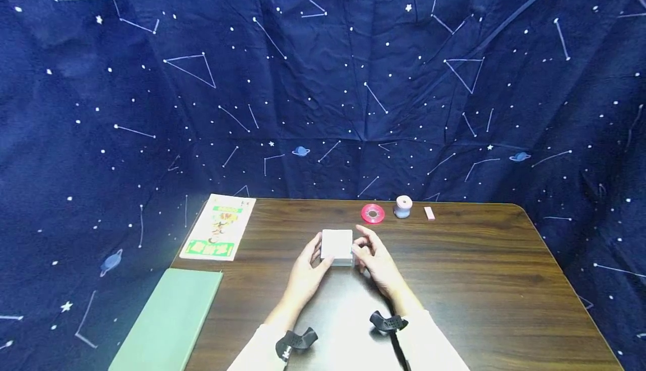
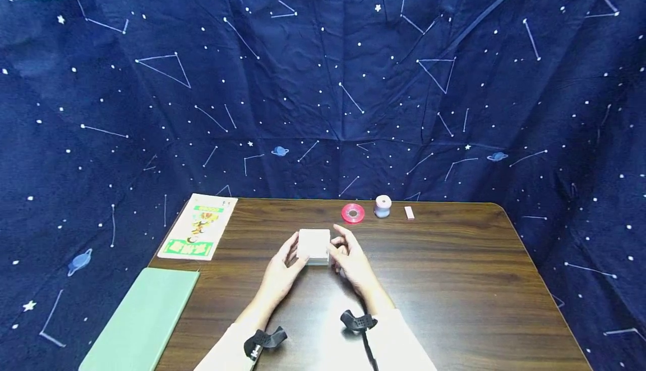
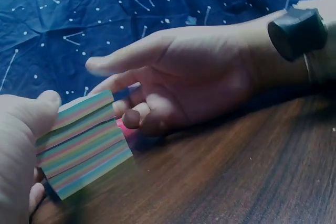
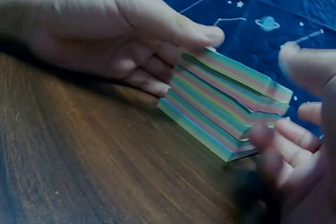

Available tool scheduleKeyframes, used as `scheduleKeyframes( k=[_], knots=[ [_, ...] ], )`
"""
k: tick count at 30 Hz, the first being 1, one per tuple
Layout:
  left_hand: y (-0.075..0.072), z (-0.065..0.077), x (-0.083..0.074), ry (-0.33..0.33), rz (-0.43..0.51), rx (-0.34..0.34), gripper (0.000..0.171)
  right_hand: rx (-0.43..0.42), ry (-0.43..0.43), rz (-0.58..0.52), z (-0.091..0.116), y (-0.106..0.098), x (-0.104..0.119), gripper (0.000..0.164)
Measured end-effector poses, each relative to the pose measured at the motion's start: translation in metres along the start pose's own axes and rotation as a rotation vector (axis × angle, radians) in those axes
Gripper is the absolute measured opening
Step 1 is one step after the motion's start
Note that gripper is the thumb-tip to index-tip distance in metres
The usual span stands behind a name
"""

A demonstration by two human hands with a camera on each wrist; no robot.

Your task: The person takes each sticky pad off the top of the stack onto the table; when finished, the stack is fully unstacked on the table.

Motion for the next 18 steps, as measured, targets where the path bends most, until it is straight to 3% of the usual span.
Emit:
scheduleKeyframes(
  k=[3,7,18],
  knots=[
    [0.0,0.0,-0.001,0.018,-0.062,0.013,0.075,-0.026,-0.008,0.137,-0.002,0.004,0.0,0.072],
    [0.002,-0.001,-0.003,0.022,-0.063,0.017,0.075,-0.053,-0.053,0.266,-0.003,0.007,0.001,0.076],
    [0.0,0.0,-0.001,0.06,-0.079,0.021,0.083,-0.034,-0.046,0.188,-0.001,0.012,0.001,0.077]
  ],
)
Point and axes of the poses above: each hand's wrist, its own z-axis away from the middle knuckle, its own y-axis out of the palm, x = y × z, the point moved 2 cm from there along -z, towards the middle knuckle, and after that the axes turned 9 degrees about -x, right-handed, at the moved point
